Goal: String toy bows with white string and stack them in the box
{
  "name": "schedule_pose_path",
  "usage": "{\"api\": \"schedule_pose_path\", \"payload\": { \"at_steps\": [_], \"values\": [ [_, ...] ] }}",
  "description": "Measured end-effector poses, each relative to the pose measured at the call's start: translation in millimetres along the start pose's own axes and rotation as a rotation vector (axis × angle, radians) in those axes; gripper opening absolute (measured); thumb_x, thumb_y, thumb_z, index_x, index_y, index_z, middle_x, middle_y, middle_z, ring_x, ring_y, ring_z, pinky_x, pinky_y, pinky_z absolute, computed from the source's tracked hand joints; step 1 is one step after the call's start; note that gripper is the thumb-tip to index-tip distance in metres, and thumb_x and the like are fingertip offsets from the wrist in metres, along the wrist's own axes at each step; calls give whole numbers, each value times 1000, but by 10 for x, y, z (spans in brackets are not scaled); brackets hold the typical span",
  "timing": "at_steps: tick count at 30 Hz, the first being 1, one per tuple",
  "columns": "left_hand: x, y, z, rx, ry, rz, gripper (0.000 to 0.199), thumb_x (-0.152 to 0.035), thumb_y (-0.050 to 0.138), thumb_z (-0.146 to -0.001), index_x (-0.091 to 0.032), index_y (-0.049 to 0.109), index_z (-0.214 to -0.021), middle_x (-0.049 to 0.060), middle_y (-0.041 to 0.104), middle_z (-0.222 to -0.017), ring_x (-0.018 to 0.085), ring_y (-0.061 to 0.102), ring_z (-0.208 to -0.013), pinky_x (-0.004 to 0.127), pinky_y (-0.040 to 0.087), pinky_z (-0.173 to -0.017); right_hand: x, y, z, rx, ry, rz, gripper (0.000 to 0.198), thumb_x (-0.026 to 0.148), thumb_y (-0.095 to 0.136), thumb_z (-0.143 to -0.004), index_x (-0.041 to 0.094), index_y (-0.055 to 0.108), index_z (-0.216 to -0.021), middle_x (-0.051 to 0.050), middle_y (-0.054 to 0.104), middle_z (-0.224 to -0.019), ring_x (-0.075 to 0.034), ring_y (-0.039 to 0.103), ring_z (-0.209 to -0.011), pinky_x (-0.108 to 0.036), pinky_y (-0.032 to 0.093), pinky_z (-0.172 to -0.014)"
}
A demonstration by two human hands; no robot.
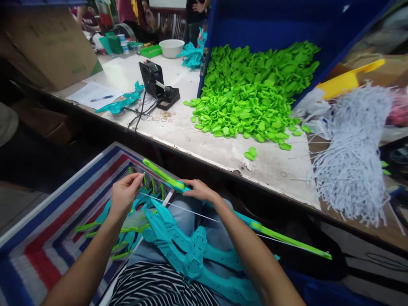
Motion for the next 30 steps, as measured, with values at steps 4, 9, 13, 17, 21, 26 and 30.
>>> {"api": "schedule_pose_path", "payload": {
  "at_steps": [4,9,13,17,21,26,30],
  "values": [
    [-59,55,-174,-14,101,-140,21,-36,65,-72,-15,69,-70,-3,53,-52,9,45,-49,20,35,-48,-13,39,-14,8,0,-42,59,28,66,-73,18,55,-131,-4,61,-128,-27,57,-114,-36,42,-99],
    [-93,118,-272,-32,176,-206,19,-33,62,-74,-15,69,-73,-3,57,-54,10,48,-52,21,38,-53,-7,29,-13,0,24,-2,59,26,67,-73,20,55,-130,-3,63,-124,-26,60,-108,-36,43,-98],
    [-125,128,-306,-28,205,-254,17,-31,61,-75,-16,70,-73,-2,60,-56,11,51,-53,22,39,-54,-17,37,-17,-2,21,20,59,27,66,-73,19,55,-131,-5,62,-126,-26,61,-107,-36,43,-97],
    [-161,131,-322,-3,223,-273,16,-30,61,-75,-16,69,-71,-3,59,-53,11,51,-50,21,38,-52,-13,49,-20,-8,14,50,60,28,66,-73,19,55,-131,-5,63,-125,-24,62,-100,-33,45,-92],
    [-163,122,-340,26,187,-236,15,-30,63,-73,-16,66,-69,-2,60,-53,10,51,-48,21,36,-49,24,73,4,-37,28,174,60,29,65,-74,18,53,-133,-5,70,-103,-20,61,-82,-29,45,-78],
    [-163,125,-354,63,76,-114,19,-32,68,-69,-17,57,-76,-3,62,-53,8,50,-44,19,33,-45,91,107,39,-86,82,322,58,31,64,-76,21,54,-132,-4,65,-85,-18,57,-78,-27,43,-73],
    [-167,115,-326,127,20,23,36,-35,71,-66,-16,56,-93,-5,61,-52,5,42,-37,18,28,-41,106,161,79,-97,78,365,57,30,63,-78,22,52,-133,-6,64,-92,-18,56,-84,-27,43,-76]
  ]
}}
Point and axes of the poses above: each hand's wrist, its own z-axis away from the middle knuckle, its own y-axis out of the palm, x = y × z, the point moved 1 cm from there along -z, towards the middle knuckle
